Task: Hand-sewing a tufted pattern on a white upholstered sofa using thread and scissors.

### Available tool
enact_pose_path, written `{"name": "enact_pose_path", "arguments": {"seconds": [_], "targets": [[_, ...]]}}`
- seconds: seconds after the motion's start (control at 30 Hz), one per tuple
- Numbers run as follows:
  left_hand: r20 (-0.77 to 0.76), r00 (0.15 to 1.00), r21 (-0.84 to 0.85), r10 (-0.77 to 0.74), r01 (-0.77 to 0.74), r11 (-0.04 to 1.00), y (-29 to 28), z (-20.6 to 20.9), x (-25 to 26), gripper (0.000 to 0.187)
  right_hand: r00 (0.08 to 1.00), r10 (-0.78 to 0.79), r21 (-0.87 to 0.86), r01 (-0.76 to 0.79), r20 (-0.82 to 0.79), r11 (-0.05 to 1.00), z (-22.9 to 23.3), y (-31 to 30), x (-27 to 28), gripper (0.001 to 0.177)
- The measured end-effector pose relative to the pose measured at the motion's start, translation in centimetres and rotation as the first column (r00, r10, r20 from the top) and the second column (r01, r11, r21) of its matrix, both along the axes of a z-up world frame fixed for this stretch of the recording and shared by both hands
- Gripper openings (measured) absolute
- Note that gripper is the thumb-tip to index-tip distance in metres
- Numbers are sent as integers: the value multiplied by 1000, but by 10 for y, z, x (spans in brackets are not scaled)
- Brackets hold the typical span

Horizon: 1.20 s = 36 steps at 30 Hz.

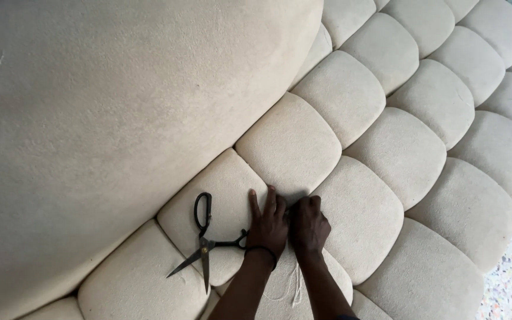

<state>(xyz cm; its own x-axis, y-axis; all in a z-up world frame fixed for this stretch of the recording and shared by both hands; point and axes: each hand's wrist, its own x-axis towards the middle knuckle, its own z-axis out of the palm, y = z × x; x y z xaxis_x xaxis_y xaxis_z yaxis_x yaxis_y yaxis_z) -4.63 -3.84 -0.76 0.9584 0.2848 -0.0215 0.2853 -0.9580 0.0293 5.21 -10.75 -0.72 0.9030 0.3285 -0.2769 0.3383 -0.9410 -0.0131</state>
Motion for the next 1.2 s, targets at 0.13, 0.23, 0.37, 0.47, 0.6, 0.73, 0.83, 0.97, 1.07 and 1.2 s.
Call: {"name": "enact_pose_path", "arguments": {"seconds": [0.13, 0.23, 0.37, 0.47, 0.6, 0.73, 0.83, 0.97, 1.07, 1.2], "targets": [[-24, 1000, 2, 16, -16, 1000, 6, 11, 2, 28, 998, -39, 38, 41, -45, 998, 34, 13, -8, 17], [-76, 997, -77, -7, 1, 997, 13, 9, 8, 30, 995, -84, 42, 86, -57, 995, 32, 18, -4, 19], [-228, 973, -62, -27, 13, 998, 4, 17, -5, 33, 1000, -25, 36, 26, -15, 999, 6, 7, 0, 22], [-146, 989, -45, 19, -26, 999, 5, 13, 2, 29, 1000, 7, 35, -8, 9, 999, -11, 7, 18, 21], [-103, 994, -15, -37, 36, 999, 7, 8, 0, 25, 998, 57, 84, -54, -27, 995, -16, -17, 24, 26], [-72, 996, 24, -56, 58, 998, 6, 4, 0, 21, 994, 89, 260, -71, -57, 963, 34, -19, -12, 23], [-194, 981, 46, -7, 17, 999, 10, 12, 2, 27, 988, 141, 252, -123, -58, 960, 26, -18, -12, 26], [-220, 976, 102, 2, 21, 995, 5, -1, 15, 28, 992, 124, 191, -119, -16, 974, 11, -18, -4, 22], [-214, 977, 122, -9, 35, 992, 14, 4, 14, 26, 993, 115, 162, -114, 1, 980, 7, -11, 5, 25], [-48, 997, -10, -54, 53, 999, 20, 2, 0, 24, 990, 121, 147, -130, 68, 981, -4, -13, 7, 21]]}}
